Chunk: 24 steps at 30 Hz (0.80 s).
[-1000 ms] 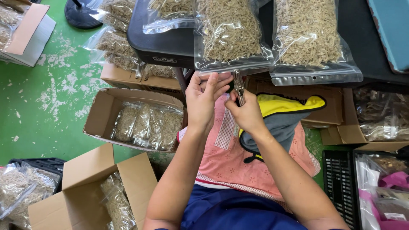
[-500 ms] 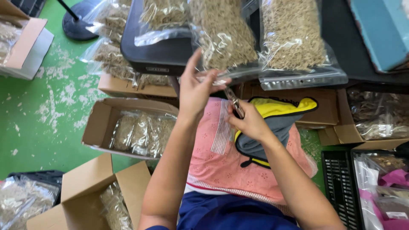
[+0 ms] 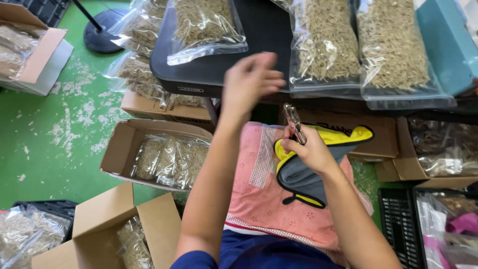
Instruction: Sealing plastic bags of dried food items using a manual heat sealer and placing them into shipping boxes.
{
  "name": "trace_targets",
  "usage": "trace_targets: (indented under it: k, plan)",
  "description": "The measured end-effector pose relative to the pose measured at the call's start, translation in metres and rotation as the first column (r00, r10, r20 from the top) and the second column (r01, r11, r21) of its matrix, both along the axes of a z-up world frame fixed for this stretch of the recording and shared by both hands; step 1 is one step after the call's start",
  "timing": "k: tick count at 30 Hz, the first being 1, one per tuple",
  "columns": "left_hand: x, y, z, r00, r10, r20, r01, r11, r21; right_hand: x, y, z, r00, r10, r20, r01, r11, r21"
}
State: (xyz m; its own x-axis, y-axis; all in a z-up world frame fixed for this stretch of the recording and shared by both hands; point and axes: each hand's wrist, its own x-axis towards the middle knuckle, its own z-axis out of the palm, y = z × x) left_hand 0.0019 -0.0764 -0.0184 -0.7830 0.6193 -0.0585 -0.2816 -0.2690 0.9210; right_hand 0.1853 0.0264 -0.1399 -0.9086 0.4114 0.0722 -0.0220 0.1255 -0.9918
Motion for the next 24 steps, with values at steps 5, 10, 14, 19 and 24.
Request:
trace_targets:
  k: [5,10,14,19,24]
  plan:
    - [-0.061,-0.062,-0.001,0.931,0.259,0.256,-0.289,0.953,0.088,-0.016,-0.027,0.010,0.998,0.059,0.019,-0.058,0.998,-0.036]
    - [-0.102,-0.052,-0.019,0.923,0.299,0.243,-0.323,0.944,0.064,-0.054,-0.035,0.013,0.994,0.104,0.030,-0.106,0.992,0.065]
    - [-0.078,-0.055,-0.046,0.921,0.318,0.226,-0.343,0.936,0.081,-0.073,-0.043,0.019,0.998,0.054,0.020,-0.056,0.992,0.111]
    - [-0.003,-0.079,-0.062,0.919,0.338,0.203,-0.346,0.938,0.004,-0.072,-0.055,0.009,0.998,0.055,0.034,-0.057,0.995,0.081]
    - [0.034,-0.097,-0.059,0.907,0.404,0.120,-0.412,0.910,0.045,-0.062,-0.072,0.007,0.990,0.128,0.064,-0.136,0.981,0.139]
